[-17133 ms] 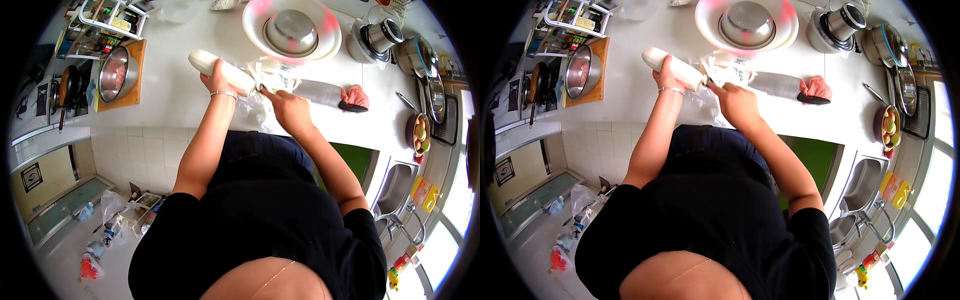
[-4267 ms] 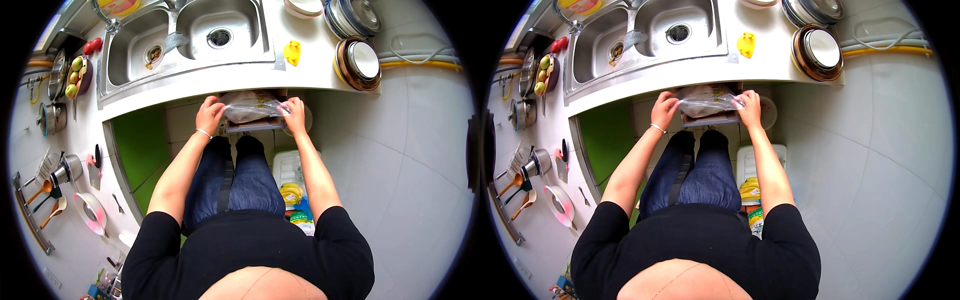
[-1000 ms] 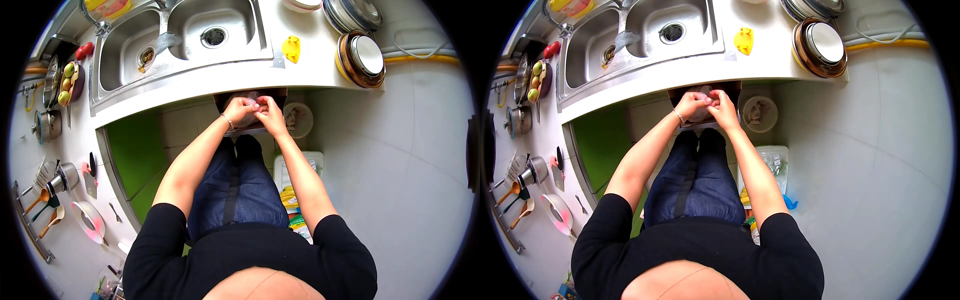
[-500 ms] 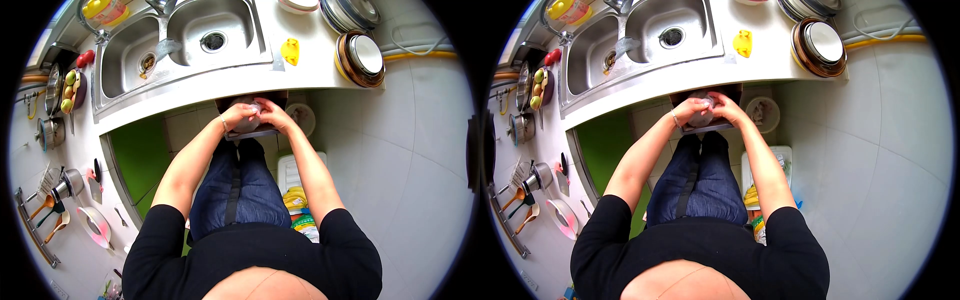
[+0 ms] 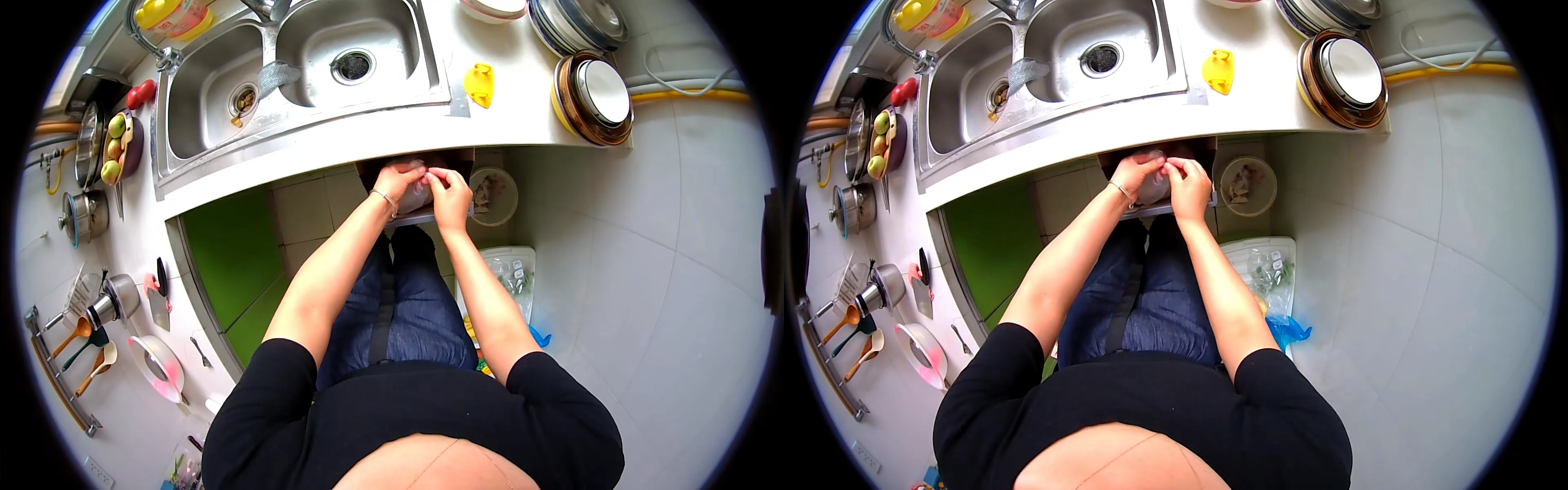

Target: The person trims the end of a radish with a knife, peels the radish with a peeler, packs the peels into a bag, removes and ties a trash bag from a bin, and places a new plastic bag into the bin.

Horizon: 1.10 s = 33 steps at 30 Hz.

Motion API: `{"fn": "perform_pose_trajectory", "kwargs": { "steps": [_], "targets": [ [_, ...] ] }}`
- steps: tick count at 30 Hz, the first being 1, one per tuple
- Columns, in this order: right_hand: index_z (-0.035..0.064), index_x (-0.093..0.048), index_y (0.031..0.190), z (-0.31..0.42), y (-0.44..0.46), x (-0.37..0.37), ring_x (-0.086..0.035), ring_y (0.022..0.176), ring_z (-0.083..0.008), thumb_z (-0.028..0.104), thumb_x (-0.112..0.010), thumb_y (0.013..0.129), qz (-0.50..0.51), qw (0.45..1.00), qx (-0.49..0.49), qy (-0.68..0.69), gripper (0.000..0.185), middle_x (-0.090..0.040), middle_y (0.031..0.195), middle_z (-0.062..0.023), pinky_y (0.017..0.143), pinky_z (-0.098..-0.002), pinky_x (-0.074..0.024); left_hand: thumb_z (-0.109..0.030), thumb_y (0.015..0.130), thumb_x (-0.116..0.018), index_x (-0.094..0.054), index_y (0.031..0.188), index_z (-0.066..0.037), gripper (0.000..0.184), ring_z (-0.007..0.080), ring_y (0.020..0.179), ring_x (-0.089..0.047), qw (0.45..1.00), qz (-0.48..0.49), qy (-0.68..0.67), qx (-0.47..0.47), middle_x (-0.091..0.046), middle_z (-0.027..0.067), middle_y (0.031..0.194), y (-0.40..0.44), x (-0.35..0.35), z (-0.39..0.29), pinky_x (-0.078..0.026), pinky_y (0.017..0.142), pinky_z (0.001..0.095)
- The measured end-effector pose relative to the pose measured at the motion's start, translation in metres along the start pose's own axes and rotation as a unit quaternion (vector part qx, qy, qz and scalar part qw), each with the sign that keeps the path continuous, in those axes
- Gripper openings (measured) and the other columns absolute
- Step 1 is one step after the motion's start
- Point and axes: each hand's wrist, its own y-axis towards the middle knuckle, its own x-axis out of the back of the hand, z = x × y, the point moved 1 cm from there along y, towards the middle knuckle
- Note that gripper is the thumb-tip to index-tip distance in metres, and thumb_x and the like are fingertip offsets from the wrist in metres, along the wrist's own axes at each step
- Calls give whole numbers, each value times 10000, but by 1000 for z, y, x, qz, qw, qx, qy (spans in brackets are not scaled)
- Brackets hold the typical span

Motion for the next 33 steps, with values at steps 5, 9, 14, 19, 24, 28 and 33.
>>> {"fn": "perform_pose_trajectory", "kwargs": {
  "steps": [5,9,14,19,24,28,33],
  "targets": [
    [6,-661,860,-10,-6,12,-591,759,-160,111,-631,857,56,979,171,-97,109,-635,822,-52,699,-280,-480,-84,764,-735,-681,848,31,152,111,737,-598,990,-9,142,-16,-670,60,808,-8,2,-6,-477,719,240],
    [47,-631,1052,-29,22,-2,-552,1029,-306,282,-459,939,176,984,20,17,313,-616,1046,-177,913,-380,-417,-46,749,-724,-685,832,-2,102,97,721,-600,951,68,302,-19,-670,49,772,-14,1,-19,-488,668,254],
    [53,-630,1066,-44,36,3,-589,1004,-316,325,-490,914,245,963,15,-109,342,-617,1020,-224,878,-368,-438,-52,655,-650,-659,778,-100,132,258,693,-635,696,-19,652,-300,-659,40,758,-31,-8,-35,-515,615,322],
    [25,-658,1018,-40,36,4,-624,887,-229,342,-565,879,332,924,-159,-103,359,-669,905,-153,803,-318,-455,-23,684,-646,-545,729,-76,123,252,685,-631,663,-92,529,-521,-636,36,835,-40,-10,-4,-507,558,324],
    [-28,-649,1026,-47,27,2,-594,884,-97,257,-594,902,329,926,-161,94,316,-678,939,-53,760,-270,-470,38,664,-654,-518,742,-51,181,257,737,-632,716,-100,447,-527,-633,74,874,-41,-6,1,-513,597,328],
    [-6,-644,1001,-29,26,4,-620,874,-121,191,-616,883,272,958,-77,41,231,-678,896,-89,778,-271,-476,89,662,-633,-540,727,-33,167,263,723,-639,693,-81,449,-558,-643,103,853,-36,-1,-2,-513,590,314],
    [33,-623,911,-8,9,5,-606,856,-266,130,-633,839,158,977,79,-121,122,-643,855,-101,769,-354,-482,47,657,-658,-534,725,-64,179,249,707,-631,697,-123,441,-552,-635,70,875,-31,-2,1,-509,584,324]
  ]
}}
